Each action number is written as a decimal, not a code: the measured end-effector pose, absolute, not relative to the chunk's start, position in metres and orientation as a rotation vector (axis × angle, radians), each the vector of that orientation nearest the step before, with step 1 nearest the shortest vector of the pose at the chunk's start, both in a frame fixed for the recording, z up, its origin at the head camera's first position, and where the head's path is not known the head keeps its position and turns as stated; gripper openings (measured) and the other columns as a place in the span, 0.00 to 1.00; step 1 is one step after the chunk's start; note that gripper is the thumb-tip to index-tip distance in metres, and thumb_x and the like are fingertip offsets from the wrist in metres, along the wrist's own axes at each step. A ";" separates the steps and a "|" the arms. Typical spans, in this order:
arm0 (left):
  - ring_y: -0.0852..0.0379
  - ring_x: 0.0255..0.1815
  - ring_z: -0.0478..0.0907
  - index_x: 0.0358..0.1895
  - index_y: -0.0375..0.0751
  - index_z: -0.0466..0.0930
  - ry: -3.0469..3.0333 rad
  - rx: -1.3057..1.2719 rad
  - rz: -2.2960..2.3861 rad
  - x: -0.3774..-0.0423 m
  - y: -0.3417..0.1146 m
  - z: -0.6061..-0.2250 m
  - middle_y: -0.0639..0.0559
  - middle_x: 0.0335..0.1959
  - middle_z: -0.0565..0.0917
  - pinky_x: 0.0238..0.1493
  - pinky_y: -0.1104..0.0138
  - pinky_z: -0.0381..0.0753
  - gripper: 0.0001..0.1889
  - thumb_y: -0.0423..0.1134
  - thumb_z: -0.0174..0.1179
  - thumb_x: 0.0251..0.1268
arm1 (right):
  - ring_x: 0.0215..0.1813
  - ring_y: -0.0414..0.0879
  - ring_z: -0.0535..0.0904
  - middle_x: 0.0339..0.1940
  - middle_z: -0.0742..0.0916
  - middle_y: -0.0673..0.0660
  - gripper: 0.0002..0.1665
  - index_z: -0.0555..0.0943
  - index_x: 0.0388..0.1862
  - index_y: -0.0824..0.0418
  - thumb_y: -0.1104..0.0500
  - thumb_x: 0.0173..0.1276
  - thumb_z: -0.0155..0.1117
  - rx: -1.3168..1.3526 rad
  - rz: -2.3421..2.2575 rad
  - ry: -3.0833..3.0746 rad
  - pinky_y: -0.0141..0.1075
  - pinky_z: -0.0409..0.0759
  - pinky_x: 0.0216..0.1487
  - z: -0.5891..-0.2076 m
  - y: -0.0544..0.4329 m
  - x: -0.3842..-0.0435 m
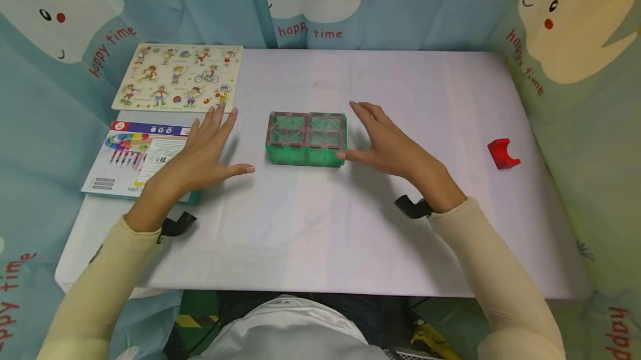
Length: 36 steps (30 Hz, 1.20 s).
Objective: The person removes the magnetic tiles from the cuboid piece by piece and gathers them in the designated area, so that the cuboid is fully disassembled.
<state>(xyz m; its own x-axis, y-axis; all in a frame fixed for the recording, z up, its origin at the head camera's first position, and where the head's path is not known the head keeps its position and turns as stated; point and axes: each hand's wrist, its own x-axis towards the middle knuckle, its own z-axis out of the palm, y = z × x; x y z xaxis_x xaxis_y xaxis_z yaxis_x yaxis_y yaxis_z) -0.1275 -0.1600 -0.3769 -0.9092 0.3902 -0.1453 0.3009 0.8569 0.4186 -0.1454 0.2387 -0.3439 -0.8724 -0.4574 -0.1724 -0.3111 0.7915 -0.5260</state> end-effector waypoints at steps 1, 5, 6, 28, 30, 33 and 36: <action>0.44 0.88 0.24 0.88 0.51 0.31 2.799 0.546 0.585 -0.130 -0.156 -0.376 0.50 0.87 0.24 0.84 0.43 0.25 0.67 0.74 0.67 0.61 | 0.86 0.62 0.53 0.88 0.54 0.61 0.66 0.45 0.90 0.50 0.35 0.68 0.74 -0.609 -0.721 2.683 0.65 0.60 0.80 -0.344 0.234 -0.149; 0.45 0.89 0.27 0.88 0.51 0.31 2.753 0.604 0.606 -0.142 -0.140 -0.373 0.49 0.88 0.27 0.86 0.44 0.31 0.65 0.73 0.67 0.63 | 0.83 0.62 0.57 0.84 0.60 0.63 0.62 0.54 0.88 0.56 0.38 0.67 0.77 -0.656 -0.710 2.655 0.63 0.62 0.79 -0.346 0.218 -0.162; 0.46 0.89 0.28 0.88 0.50 0.31 2.740 0.621 0.608 -0.144 -0.136 -0.372 0.49 0.88 0.28 0.86 0.44 0.32 0.65 0.72 0.67 0.63 | 0.82 0.62 0.57 0.82 0.61 0.63 0.60 0.56 0.87 0.57 0.39 0.67 0.78 -0.660 -0.708 2.647 0.62 0.62 0.78 -0.346 0.215 -0.164; 0.44 0.87 0.52 0.88 0.45 0.43 2.553 0.687 0.686 -0.167 -0.098 -0.363 0.45 0.87 0.49 0.82 0.49 0.61 0.51 0.62 0.62 0.75 | 0.65 0.59 0.63 0.63 0.70 0.63 0.48 0.67 0.70 0.63 0.40 0.64 0.81 -0.646 -0.492 2.580 0.56 0.60 0.68 -0.330 0.195 -0.187; 0.44 0.87 0.52 0.88 0.45 0.43 2.558 0.684 0.687 -0.166 -0.097 -0.362 0.45 0.87 0.49 0.82 0.49 0.62 0.51 0.62 0.63 0.75 | 0.64 0.60 0.63 0.62 0.70 0.63 0.48 0.67 0.70 0.64 0.40 0.64 0.81 -0.655 -0.484 2.579 0.55 0.61 0.67 -0.329 0.194 -0.187; 0.44 0.86 0.53 0.88 0.46 0.43 2.562 0.678 0.693 -0.167 -0.098 -0.362 0.45 0.87 0.50 0.81 0.49 0.62 0.51 0.61 0.63 0.75 | 0.65 0.60 0.63 0.63 0.70 0.64 0.48 0.67 0.70 0.64 0.41 0.65 0.80 -0.676 -0.478 2.575 0.56 0.61 0.68 -0.328 0.194 -0.189; 0.44 0.86 0.54 0.88 0.46 0.44 2.565 0.670 0.697 -0.167 -0.098 -0.361 0.45 0.87 0.51 0.81 0.49 0.62 0.51 0.61 0.63 0.75 | 0.67 0.60 0.63 0.65 0.70 0.64 0.48 0.67 0.70 0.65 0.41 0.65 0.80 -0.689 -0.484 2.567 0.58 0.61 0.70 -0.327 0.194 -0.191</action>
<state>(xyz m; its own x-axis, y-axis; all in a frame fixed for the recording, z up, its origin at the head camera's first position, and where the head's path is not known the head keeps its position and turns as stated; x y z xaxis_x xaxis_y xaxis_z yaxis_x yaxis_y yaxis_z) -0.1671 -0.0981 -0.3614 -0.8062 0.5386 -0.2448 0.3406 0.7608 0.5524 -0.1909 0.1944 -0.3273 -0.7806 -0.5380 -0.3181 -0.3853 0.8150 -0.4328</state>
